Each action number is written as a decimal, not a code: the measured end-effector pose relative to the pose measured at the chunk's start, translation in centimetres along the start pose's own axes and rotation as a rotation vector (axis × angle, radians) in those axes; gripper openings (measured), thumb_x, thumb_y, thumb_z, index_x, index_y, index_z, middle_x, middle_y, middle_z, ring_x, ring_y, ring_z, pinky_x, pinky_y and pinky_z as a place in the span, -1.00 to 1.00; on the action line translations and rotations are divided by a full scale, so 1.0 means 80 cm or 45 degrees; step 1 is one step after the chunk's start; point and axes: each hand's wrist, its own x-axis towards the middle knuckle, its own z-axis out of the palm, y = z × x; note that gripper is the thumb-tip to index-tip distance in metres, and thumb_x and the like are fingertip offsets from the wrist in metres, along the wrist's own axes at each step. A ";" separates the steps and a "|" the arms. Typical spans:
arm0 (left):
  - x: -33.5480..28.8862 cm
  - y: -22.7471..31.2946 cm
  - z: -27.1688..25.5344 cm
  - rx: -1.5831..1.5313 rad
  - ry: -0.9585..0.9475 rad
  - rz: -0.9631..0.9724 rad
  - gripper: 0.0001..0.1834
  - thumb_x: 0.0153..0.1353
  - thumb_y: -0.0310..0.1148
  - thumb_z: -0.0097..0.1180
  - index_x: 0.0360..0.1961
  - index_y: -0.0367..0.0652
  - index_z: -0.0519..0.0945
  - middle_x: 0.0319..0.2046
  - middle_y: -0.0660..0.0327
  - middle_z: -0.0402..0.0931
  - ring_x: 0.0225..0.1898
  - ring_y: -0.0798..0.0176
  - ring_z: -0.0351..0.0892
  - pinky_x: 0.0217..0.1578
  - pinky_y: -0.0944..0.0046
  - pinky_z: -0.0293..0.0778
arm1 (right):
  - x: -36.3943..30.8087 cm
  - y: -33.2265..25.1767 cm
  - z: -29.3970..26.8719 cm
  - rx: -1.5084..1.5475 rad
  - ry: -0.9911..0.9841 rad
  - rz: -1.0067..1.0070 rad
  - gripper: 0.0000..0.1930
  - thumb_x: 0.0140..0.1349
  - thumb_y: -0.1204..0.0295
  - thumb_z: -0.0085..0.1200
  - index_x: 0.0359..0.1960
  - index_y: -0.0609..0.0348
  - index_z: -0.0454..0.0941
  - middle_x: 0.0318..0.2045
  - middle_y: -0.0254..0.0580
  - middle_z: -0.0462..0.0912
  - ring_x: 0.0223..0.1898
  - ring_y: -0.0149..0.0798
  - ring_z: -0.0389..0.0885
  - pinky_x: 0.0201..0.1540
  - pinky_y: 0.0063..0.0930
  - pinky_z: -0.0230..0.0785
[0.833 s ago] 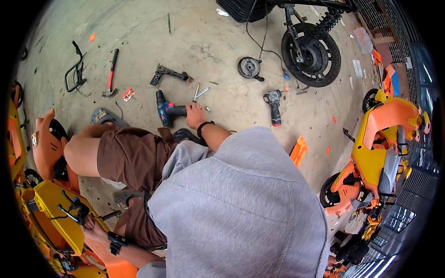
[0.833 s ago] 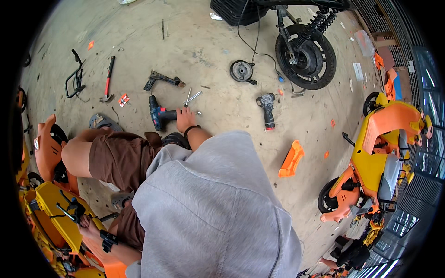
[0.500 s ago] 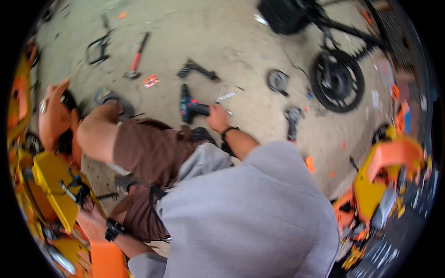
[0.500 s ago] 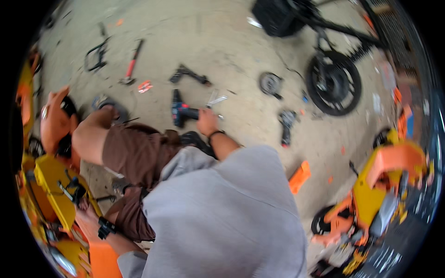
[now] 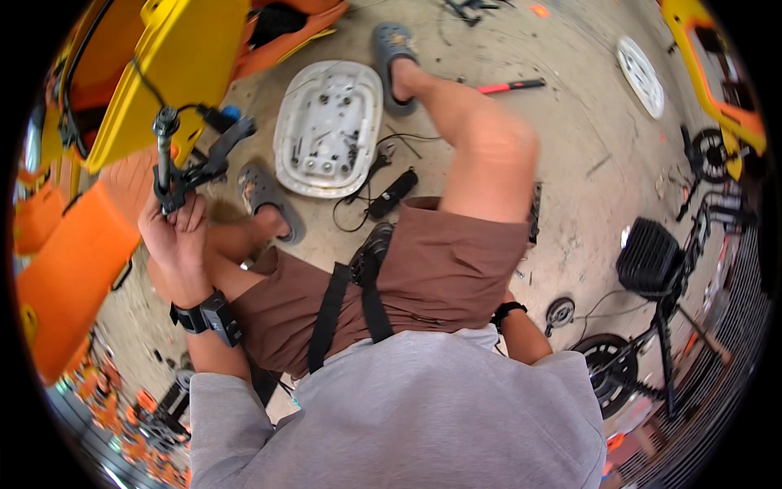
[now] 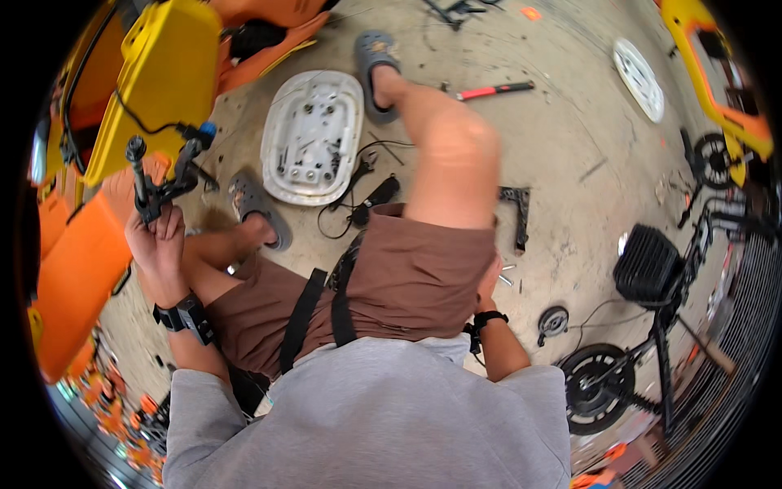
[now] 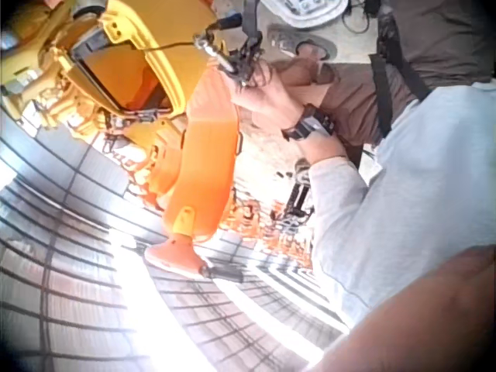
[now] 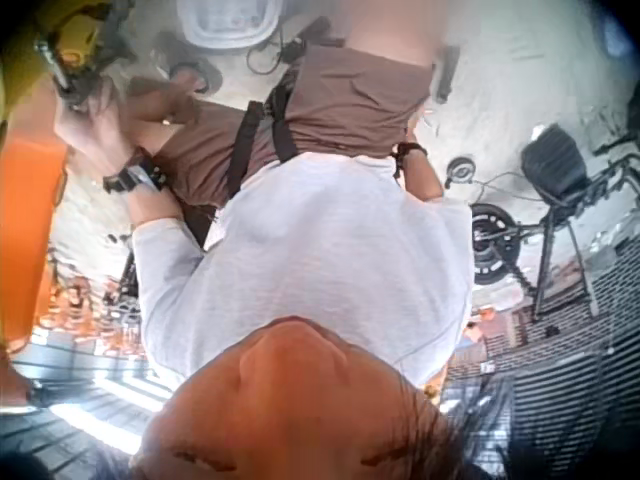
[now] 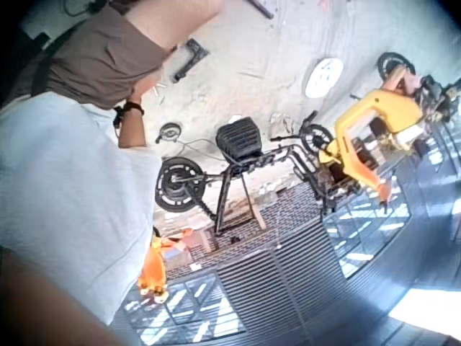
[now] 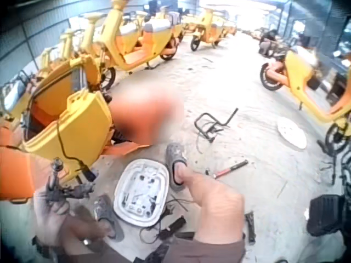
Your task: The person threads a metal cable through a tube and housing, using pliers to pull and adjust the wire components.
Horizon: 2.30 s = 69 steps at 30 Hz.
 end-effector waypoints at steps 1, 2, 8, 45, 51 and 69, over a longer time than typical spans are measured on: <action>-0.005 0.003 0.000 0.009 0.006 0.035 -0.80 0.31 -0.50 -0.22 -0.48 -0.21 0.37 -0.73 0.37 0.10 -0.77 0.45 -0.01 -0.70 0.45 0.04 | 0.025 -0.010 0.001 0.010 -0.021 -0.065 -0.41 0.11 0.21 0.10 0.18 0.21 0.35 0.09 0.09 0.40 0.11 0.08 0.37 0.13 0.01 0.21; -0.003 0.002 -0.002 -0.011 0.003 0.034 -0.80 0.33 -0.48 -0.21 -0.46 -0.22 0.38 -0.72 0.38 0.10 -0.77 0.46 0.00 -0.70 0.46 0.04 | 0.050 -0.022 0.005 0.017 -0.035 -0.099 -0.41 0.11 0.22 0.09 0.18 0.21 0.35 0.08 0.09 0.40 0.10 0.07 0.37 0.13 0.00 0.21; -0.017 0.001 0.005 -0.053 0.130 0.031 -0.78 0.38 -0.43 -0.21 -0.41 -0.26 0.40 -0.71 0.38 0.10 -0.76 0.48 -0.02 -0.69 0.47 0.03 | 0.210 -0.150 0.060 0.074 -0.210 -0.233 -0.44 0.13 0.23 0.09 0.15 0.21 0.35 0.03 0.06 0.41 0.06 0.03 0.37 0.08 -0.03 0.23; -0.029 -0.010 -0.004 -0.050 0.226 -0.150 -0.79 0.43 -0.31 -0.07 -0.20 -0.21 0.54 -0.59 0.49 0.36 -0.72 0.65 -0.01 -0.73 0.56 -0.06 | 0.307 -0.328 0.164 0.227 -0.582 -0.054 -0.63 0.26 0.28 0.06 0.01 0.23 0.38 -0.24 -0.12 0.43 -0.23 -0.19 0.41 -0.17 -0.24 0.31; -0.029 -0.007 0.009 -0.047 0.286 -0.147 -0.81 0.43 -0.33 -0.08 -0.19 -0.21 0.53 -0.57 0.44 0.39 -0.73 0.62 -0.01 -0.72 0.53 -0.04 | 0.339 -0.335 0.105 0.481 -0.344 -0.016 -0.66 0.28 0.29 0.05 -0.02 0.24 0.38 -0.28 -0.15 0.44 -0.27 -0.23 0.42 -0.21 -0.27 0.32; -0.033 -0.011 0.012 -0.069 0.166 -0.156 -0.81 0.42 -0.33 -0.06 -0.21 -0.20 0.54 -0.63 0.47 0.29 -0.72 0.64 -0.02 -0.74 0.57 -0.03 | 0.248 -0.227 -0.003 0.699 0.072 0.406 -0.74 0.34 0.32 0.04 -0.09 0.25 0.39 -0.42 -0.23 0.45 -0.41 -0.34 0.44 -0.33 -0.37 0.37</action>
